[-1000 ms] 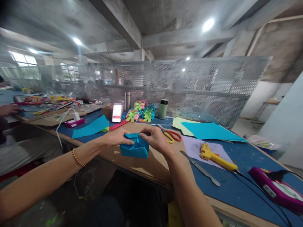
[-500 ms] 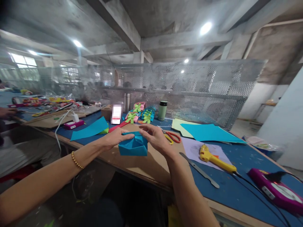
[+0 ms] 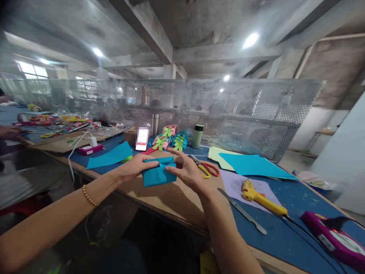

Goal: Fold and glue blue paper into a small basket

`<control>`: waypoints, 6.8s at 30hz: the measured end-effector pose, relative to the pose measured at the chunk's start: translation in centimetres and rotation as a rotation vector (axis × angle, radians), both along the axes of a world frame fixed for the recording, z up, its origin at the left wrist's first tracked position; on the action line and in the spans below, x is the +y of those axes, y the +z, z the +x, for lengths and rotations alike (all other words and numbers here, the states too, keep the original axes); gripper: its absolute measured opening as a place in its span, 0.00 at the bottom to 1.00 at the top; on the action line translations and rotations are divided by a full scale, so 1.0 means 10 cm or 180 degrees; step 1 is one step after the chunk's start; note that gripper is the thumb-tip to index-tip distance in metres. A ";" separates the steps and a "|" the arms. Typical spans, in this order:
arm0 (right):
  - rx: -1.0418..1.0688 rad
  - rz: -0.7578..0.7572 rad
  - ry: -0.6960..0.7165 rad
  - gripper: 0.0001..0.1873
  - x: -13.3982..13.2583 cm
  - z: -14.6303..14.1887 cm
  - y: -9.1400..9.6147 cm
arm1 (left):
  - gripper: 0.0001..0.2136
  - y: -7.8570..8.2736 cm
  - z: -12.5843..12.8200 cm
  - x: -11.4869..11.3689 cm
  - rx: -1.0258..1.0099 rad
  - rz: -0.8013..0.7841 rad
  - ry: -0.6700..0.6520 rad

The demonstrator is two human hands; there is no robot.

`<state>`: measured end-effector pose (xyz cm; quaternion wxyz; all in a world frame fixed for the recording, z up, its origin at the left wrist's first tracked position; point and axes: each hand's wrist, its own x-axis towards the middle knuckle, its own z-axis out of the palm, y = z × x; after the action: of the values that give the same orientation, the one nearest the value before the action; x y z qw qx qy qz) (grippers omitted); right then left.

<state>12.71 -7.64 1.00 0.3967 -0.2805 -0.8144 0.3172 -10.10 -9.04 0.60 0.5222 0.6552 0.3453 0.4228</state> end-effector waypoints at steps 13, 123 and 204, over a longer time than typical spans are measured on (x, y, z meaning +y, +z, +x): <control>0.0283 -0.0085 -0.0263 0.32 -0.01 -0.10 -0.04 | 0.14 -0.03 0.07 -0.12 -0.0332 -0.0366 0.0050; 0.1709 -0.0835 -0.0969 0.23 0.02 -0.15 -0.03 | 0.18 -0.06 0.22 -0.02 -0.0291 0.0581 0.0587; 0.1666 -0.0867 -0.0264 0.20 -0.11 -0.22 0.02 | 0.02 0.19 0.12 -0.18 0.0707 0.2182 0.1737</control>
<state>10.51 -8.75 1.17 0.5646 -0.2728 -0.6222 0.4686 -8.94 -10.80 2.49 0.1041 0.7167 0.3994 0.5621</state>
